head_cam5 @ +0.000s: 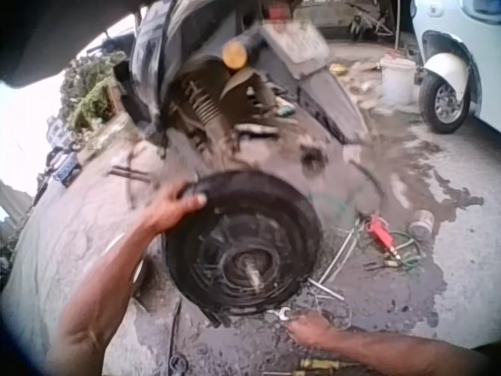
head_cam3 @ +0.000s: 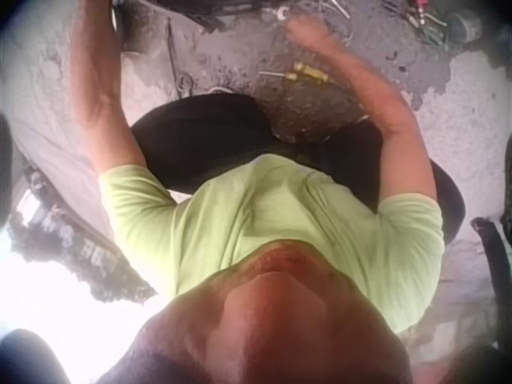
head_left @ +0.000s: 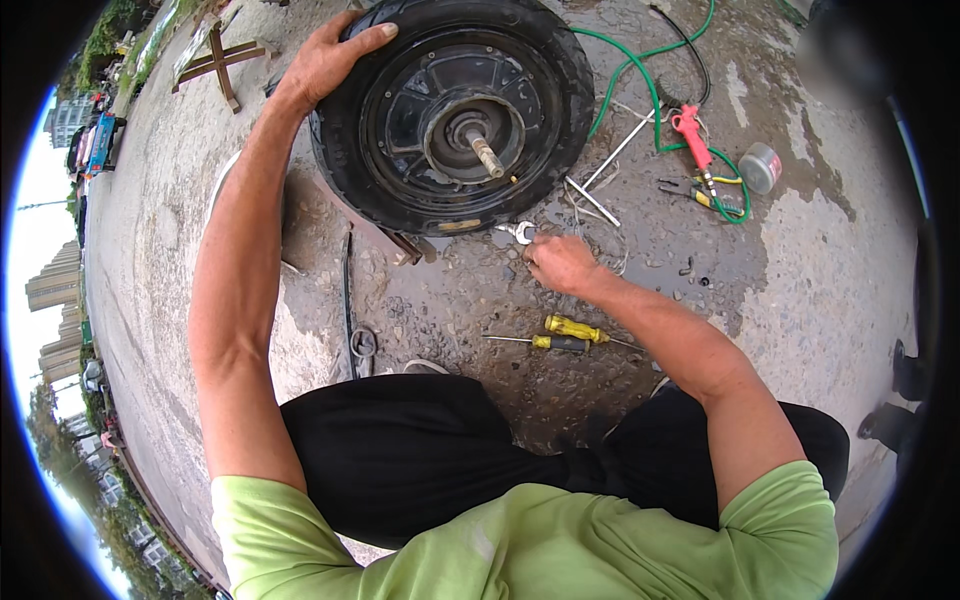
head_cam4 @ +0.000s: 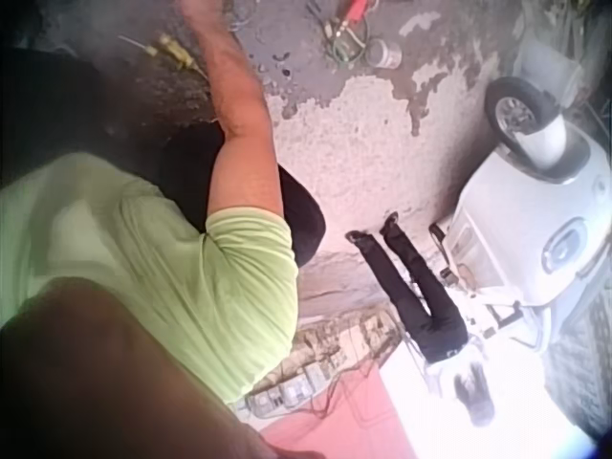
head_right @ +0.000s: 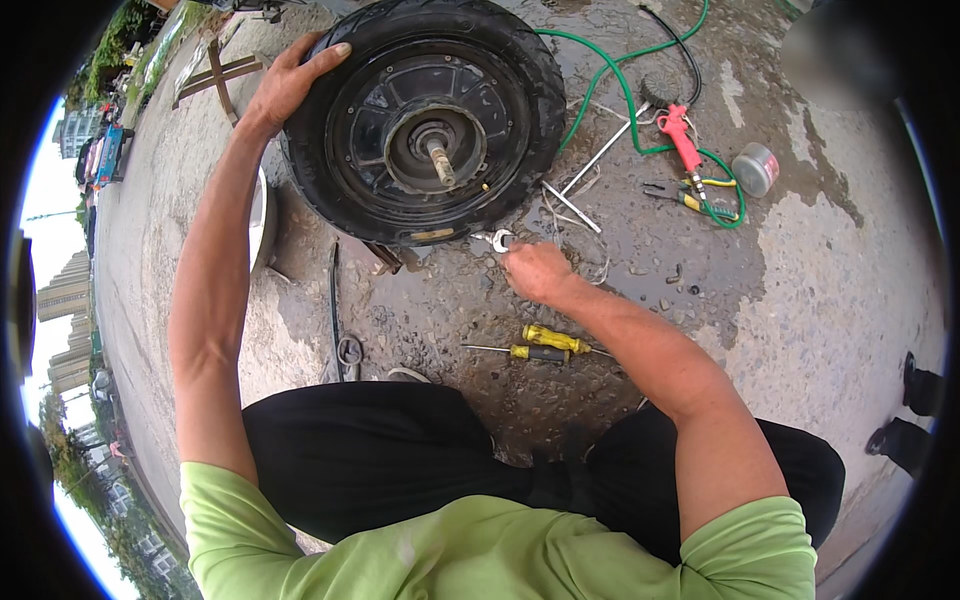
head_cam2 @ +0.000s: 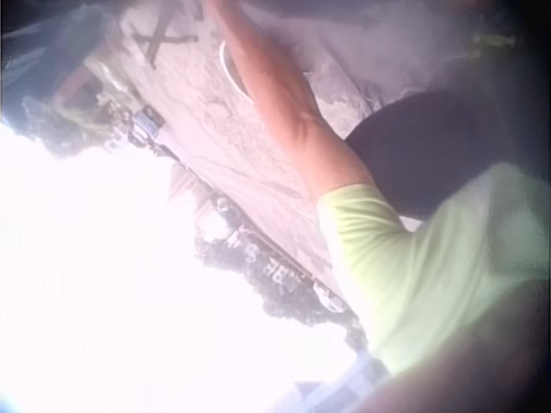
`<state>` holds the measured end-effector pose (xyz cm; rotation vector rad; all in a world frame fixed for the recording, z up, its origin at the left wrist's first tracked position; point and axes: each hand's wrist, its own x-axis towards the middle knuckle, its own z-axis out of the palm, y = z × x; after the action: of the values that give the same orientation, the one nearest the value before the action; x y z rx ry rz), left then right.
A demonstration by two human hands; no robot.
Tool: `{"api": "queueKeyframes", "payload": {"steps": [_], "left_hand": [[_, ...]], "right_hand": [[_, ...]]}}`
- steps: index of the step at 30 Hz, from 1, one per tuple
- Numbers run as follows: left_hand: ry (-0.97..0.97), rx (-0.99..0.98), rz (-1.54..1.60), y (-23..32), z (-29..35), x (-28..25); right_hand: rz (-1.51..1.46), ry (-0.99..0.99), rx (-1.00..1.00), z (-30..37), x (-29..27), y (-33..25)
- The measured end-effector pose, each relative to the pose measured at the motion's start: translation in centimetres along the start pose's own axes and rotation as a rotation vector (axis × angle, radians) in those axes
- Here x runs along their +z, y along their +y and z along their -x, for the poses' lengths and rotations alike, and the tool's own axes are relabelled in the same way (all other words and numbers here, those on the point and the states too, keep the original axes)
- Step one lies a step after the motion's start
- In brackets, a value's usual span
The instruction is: The person inflates a motorcycle tire using a pressure gun, then removes the valve cap and uses a screwdriver to pry the tire bead from the rim. The person continues to work the tire around the rim with the screwdriver while the tire rests on a wooden stand.
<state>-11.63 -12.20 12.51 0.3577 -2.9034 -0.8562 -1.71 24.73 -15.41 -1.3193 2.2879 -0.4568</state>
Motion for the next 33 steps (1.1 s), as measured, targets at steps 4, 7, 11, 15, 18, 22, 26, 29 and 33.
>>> {"api": "queueKeyframes", "payload": {"steps": [4,7,11,15,18,22,26,29,33], "left_hand": [[-0.004,0.002,-0.009,-0.2,-0.1,0.0],[-0.015,0.010,0.007,-0.2,-0.3,0.0],[0.004,0.030,0.000,-0.1,-0.3,-0.1],[-0.020,0.056,0.021,0.5,-0.3,-0.3],[-0.016,0.058,0.022,0.9,-0.1,-0.1],[0.002,0.083,0.013,0.7,-0.1,-0.1],[-0.023,0.061,0.027,-0.1,-0.7,-0.1],[-0.042,0.056,0.034,-0.1,-0.9,-0.1],[-0.005,0.054,-0.024,-0.1,-0.6,0.1]], "right_hand": [[-0.005,-0.023,-0.016,0.0,-0.2,-0.3],[-0.001,-0.039,-0.019,-0.4,-0.1,-0.1],[0.011,-0.062,-0.012,-0.8,-0.4,-0.4],[0.007,-0.079,-0.053,-0.7,-0.7,-0.3],[-0.018,-0.088,-0.044,-0.9,-0.8,-0.3],[-0.004,-0.051,-0.051,-1.1,-0.2,0.1],[0.013,-0.101,0.000,-1.7,-0.2,0.1],[0.025,-0.143,0.025,-1.9,-0.9,-0.4],[0.026,-0.183,0.011,-1.8,-2.2,-0.8]]}}
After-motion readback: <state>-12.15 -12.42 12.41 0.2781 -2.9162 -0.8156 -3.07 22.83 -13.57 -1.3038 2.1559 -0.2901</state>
